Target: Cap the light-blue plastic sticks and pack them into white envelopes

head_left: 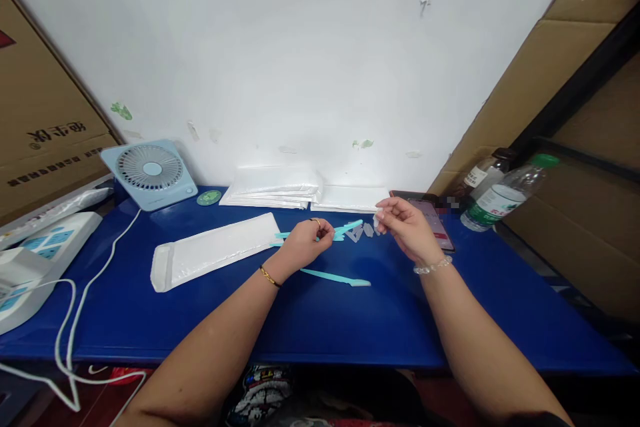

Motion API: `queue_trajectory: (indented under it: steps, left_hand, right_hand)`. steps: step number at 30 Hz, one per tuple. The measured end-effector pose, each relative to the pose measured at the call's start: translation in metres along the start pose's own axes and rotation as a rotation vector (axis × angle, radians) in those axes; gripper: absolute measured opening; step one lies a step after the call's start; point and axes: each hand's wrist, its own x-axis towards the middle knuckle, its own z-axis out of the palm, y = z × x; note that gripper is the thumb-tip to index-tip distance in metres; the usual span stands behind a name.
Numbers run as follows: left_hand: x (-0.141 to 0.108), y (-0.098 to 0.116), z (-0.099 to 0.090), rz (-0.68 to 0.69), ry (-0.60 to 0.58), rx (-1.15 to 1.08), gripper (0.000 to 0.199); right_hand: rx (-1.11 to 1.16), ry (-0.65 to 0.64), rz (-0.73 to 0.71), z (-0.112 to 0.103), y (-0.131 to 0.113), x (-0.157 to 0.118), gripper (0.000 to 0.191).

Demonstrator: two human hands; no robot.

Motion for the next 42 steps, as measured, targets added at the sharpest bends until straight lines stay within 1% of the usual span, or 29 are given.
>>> queue_trajectory:
  steps: [3, 5, 8, 14, 19, 21, 23, 25, 26, 29, 31, 32, 34, 36, 37, 38, 40, 42]
  left_hand:
    - [-0.001, 0.001, 0.0, -0.014, -0.011, -0.056, 0.021]
    - [-0.001, 0.001, 0.0, -0.022, -0.023, -0.065, 0.021]
    - [-0.002, 0.001, 0.0, -0.018, -0.032, -0.072, 0.021]
    - [-0.002, 0.005, 0.0, -0.014, -0.027, -0.078, 0.021]
    - [-0.001, 0.005, 0.001, 0.002, -0.029, -0.063, 0.021]
    - [-0.001, 0.004, 0.001, -0.016, -0.067, -0.086, 0.023]
    - [-0.002, 0.004, 0.001, -0.057, -0.13, -0.129, 0.025]
    - [-0.004, 0.004, 0.003, -0.073, -0.192, -0.146, 0.025]
    - [-0.005, 0.005, 0.004, -0.056, -0.22, -0.13, 0.025]
    - [-0.008, 0.006, 0.009, 0.049, -0.297, 0.0, 0.023]
    - [-0.008, 0.004, 0.012, 0.087, -0.311, 0.102, 0.019]
    - [-0.007, 0.003, 0.012, 0.087, -0.286, 0.151, 0.017]
    - [-0.004, -0.003, 0.01, 0.064, -0.18, 0.253, 0.016]
    - [-0.001, -0.01, 0.005, 0.027, -0.056, 0.364, 0.021]
    - [0.0, -0.014, 0.002, 0.009, -0.014, 0.416, 0.024]
    - [0.002, -0.018, 0.0, -0.008, 0.006, 0.458, 0.026]
    - [0.003, -0.024, -0.003, -0.037, 0.001, 0.509, 0.024]
    - [0.004, -0.027, -0.004, -0.061, -0.025, 0.526, 0.02]
  right_hand:
    - [0.111, 0.009, 0.108, 0.002, -0.001, -0.001, 0.029]
    - [0.136, 0.043, 0.147, 0.003, 0.0, -0.001, 0.031]
    - [0.123, 0.09, 0.149, 0.006, 0.004, 0.0, 0.033]
    - [0.086, 0.079, 0.143, 0.013, 0.004, -0.002, 0.032]
    - [0.048, 0.003, 0.142, 0.022, 0.007, -0.005, 0.035]
    - [0.032, -0.056, 0.154, 0.025, 0.008, -0.006, 0.036]
    - [-0.005, -0.134, 0.174, 0.025, 0.01, -0.006, 0.036]
    - [-0.11, -0.188, 0.173, 0.02, 0.012, -0.005, 0.034]
    - [-0.202, -0.186, 0.152, 0.017, 0.013, -0.004, 0.033]
    - [-0.575, -0.12, -0.002, 0.009, 0.02, 0.001, 0.029]
    - [-0.779, -0.131, -0.104, 0.008, 0.026, 0.002, 0.025]
    - [-0.849, -0.159, -0.133, 0.009, 0.029, 0.003, 0.021]
    - [-0.959, -0.225, -0.146, 0.014, 0.033, 0.003, 0.017]
    - [-1.075, -0.271, -0.134, 0.022, 0.036, 0.002, 0.015]
    - [-1.137, -0.283, -0.13, 0.025, 0.036, 0.001, 0.014]
    - [-1.195, -0.287, -0.131, 0.029, 0.036, 0.0, 0.013]
    - [-1.272, -0.275, -0.146, 0.033, 0.035, -0.001, 0.011]
    - [-1.257, -0.251, -0.158, 0.033, 0.035, -0.001, 0.01]
